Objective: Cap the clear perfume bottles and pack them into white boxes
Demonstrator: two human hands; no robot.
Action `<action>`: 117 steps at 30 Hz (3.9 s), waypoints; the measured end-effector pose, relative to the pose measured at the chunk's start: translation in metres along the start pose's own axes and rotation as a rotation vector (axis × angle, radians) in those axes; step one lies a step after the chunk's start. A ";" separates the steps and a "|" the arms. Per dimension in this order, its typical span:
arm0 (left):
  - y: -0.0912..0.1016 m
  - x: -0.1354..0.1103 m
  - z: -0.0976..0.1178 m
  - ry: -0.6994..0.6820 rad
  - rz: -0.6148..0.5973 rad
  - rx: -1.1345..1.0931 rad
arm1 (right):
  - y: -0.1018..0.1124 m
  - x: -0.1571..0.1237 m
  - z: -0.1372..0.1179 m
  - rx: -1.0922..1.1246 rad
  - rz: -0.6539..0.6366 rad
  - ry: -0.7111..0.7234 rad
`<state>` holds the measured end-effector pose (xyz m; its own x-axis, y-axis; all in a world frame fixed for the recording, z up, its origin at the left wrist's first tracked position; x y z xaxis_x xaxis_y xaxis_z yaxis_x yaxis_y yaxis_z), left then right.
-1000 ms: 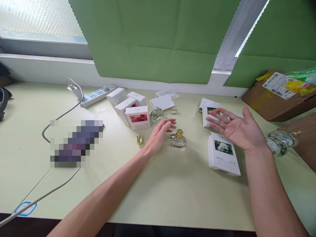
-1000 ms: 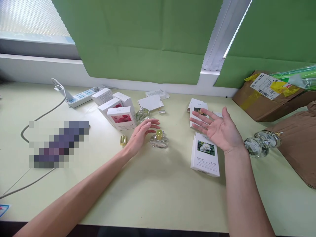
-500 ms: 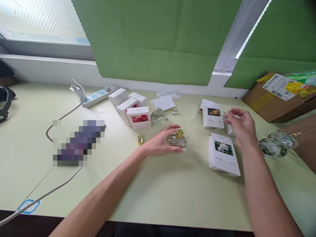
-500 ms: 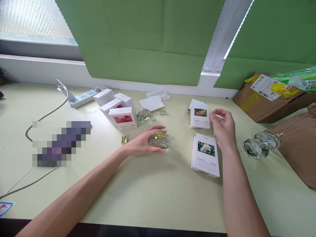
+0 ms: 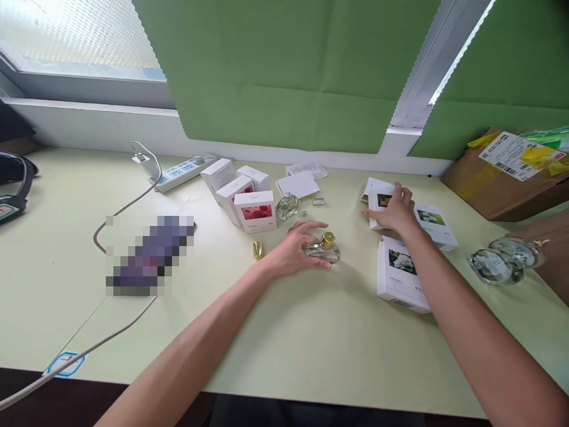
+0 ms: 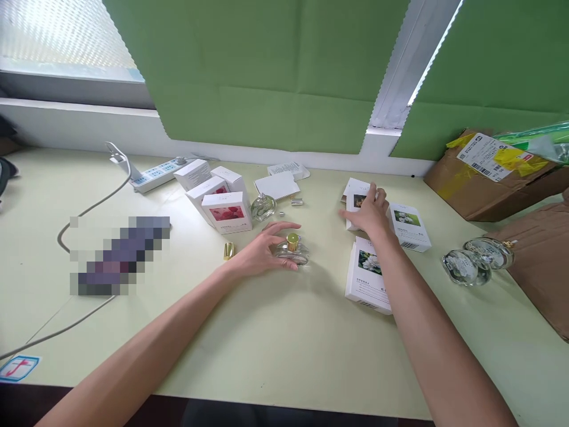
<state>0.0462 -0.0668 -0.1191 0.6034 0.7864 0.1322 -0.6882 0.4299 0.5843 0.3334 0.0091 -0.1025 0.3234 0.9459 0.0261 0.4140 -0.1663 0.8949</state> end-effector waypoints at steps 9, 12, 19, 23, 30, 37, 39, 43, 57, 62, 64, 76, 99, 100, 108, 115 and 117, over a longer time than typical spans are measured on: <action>-0.001 0.001 -0.007 -0.039 0.055 0.061 | 0.033 -0.040 -0.013 0.140 0.110 0.198; -0.001 0.002 -0.008 -0.029 0.084 0.059 | 0.042 -0.082 -0.016 0.153 0.004 0.269; 0.005 0.004 -0.013 0.044 0.185 -0.030 | 0.022 -0.172 -0.028 0.013 -0.133 0.292; 0.012 0.003 -0.008 0.099 0.255 -0.076 | 0.011 -0.187 -0.040 -0.090 -0.127 0.269; 0.020 0.000 0.005 0.100 0.396 -0.212 | 0.002 -0.193 -0.060 -0.089 -0.155 0.336; 0.018 0.000 0.003 0.073 0.385 -0.227 | 0.007 -0.192 -0.043 0.073 -0.346 0.404; 0.015 0.000 -0.001 0.081 0.341 -0.201 | 0.009 -0.185 -0.031 0.098 -0.342 0.377; 0.009 0.003 -0.009 0.119 0.280 -0.137 | 0.013 -0.166 -0.007 0.142 -0.306 0.309; 0.007 0.006 -0.019 0.094 0.279 -0.096 | 0.012 -0.153 0.008 1.138 -0.706 0.028; 0.008 0.004 -0.013 0.089 0.266 -0.069 | -0.001 -0.153 0.004 1.067 -0.687 0.118; 0.008 0.002 -0.008 0.068 0.279 -0.063 | -0.001 -0.150 0.006 1.026 -0.636 0.184; -0.008 -0.010 0.027 -0.369 0.582 0.308 | 0.036 -0.150 0.011 0.721 -0.269 0.325; -0.042 -0.015 0.037 -0.330 0.037 0.389 | 0.014 0.022 0.001 -0.251 0.078 0.503; -0.042 -0.015 0.037 -0.330 0.034 0.392 | 0.014 0.023 0.001 -0.257 0.084 0.510; -0.043 -0.015 0.036 -0.312 0.071 0.412 | 0.019 0.023 0.008 -0.284 0.076 0.528; -0.043 -0.016 0.036 -0.291 0.063 0.388 | 0.016 0.037 0.026 -0.245 0.041 0.488; -0.044 -0.016 0.036 -0.286 0.060 0.389 | 0.012 0.044 0.031 -0.210 0.043 0.466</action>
<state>0.0811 -0.1143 -0.1179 0.6915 0.6275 0.3580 -0.5567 0.1471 0.8176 0.3790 0.0396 -0.1042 -0.0975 0.9711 0.2178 0.2138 -0.1933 0.9576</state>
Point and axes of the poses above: each hand's wrist, its own x-axis towards the middle knuckle, its own y-axis out of the back of the hand, z = x × y, the point moved 1 cm from there along x, towards the middle knuckle, and after that the axes turned 2 degrees about -z, right-handed, at the moved point
